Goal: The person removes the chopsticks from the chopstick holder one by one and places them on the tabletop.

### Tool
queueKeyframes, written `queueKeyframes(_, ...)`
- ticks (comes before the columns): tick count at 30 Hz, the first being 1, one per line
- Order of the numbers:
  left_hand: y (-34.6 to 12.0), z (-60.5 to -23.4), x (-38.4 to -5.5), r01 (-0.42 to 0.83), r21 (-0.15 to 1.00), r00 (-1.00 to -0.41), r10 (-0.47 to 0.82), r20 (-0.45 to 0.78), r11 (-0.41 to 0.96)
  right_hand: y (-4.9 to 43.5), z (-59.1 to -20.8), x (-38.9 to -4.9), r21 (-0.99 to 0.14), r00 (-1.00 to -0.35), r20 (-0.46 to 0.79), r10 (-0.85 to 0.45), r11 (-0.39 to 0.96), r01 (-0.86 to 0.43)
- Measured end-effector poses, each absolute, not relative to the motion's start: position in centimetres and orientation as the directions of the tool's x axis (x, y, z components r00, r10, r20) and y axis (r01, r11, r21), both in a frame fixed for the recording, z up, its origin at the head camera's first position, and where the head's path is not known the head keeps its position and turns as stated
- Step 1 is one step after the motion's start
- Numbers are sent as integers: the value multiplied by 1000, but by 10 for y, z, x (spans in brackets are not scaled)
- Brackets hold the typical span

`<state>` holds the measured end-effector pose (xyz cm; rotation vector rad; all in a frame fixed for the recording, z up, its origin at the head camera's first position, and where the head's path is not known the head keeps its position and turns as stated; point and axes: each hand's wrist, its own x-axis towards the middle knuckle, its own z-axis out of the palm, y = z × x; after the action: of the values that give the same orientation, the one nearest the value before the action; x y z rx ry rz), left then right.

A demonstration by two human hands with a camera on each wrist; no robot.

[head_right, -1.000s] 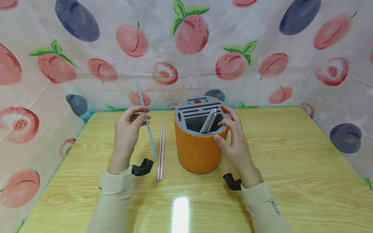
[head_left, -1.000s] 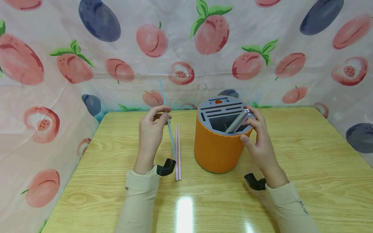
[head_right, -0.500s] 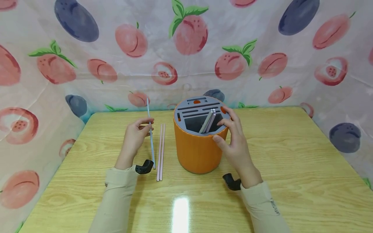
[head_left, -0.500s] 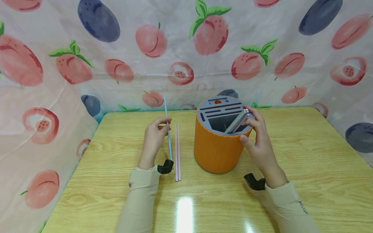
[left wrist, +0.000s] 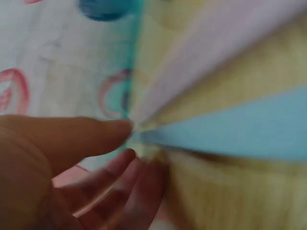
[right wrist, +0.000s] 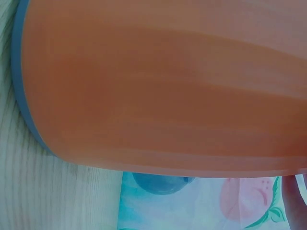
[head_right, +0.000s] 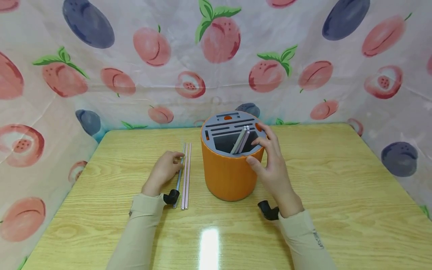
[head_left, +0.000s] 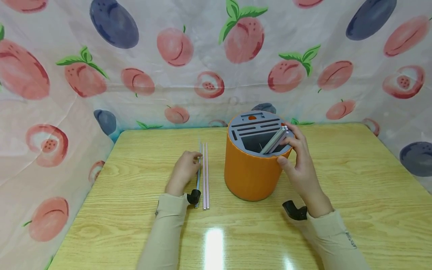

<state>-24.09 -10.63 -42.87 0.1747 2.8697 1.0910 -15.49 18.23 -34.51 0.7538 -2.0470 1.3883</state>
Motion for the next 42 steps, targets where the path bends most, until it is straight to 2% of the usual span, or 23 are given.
queueKeyframes(3, -107, -431, -240, 107, 590, -989, 149, -23, 800, 182, -345, -155, -638, -699, 701, -139, 314, -703)
queueKeyframes(14, -106, -425, -240, 130, 595, -984, 177, -22, 793, 183, -347, -156, -628, -687, 713, -139, 310, -714)
queueKeyframes(19, -99, -407, -238, 196, 649, -977, 203, 65, 735, 183, -347, -155, -635, -694, 707, -139, 307, -709)
queueKeyframes(23, -90, -388, -231, 306, 678, -951, 238, 195, 669, 183, -347, -155, -644, -702, 699, -136, 308, -701)
queueKeyframes(28, -72, -362, -218, 485, 702, -874, 277, 399, 521, 182, -346, -154, -639, -698, 703, -135, 310, -704)
queueKeyframes(33, -59, -346, -204, 638, 665, -770, 311, 557, 388, 182, -346, -155, -636, -693, 708, -137, 305, -709)
queueKeyframes(38, -49, -339, -194, 741, 540, -664, 311, 680, 399, 182, -347, -155, -637, -695, 706, -136, 305, -708)
queueKeyframes(42, -39, -335, -186, 778, 434, -600, 332, 728, 453, 182, -346, -155, -637, -696, 705, -132, 311, -705)
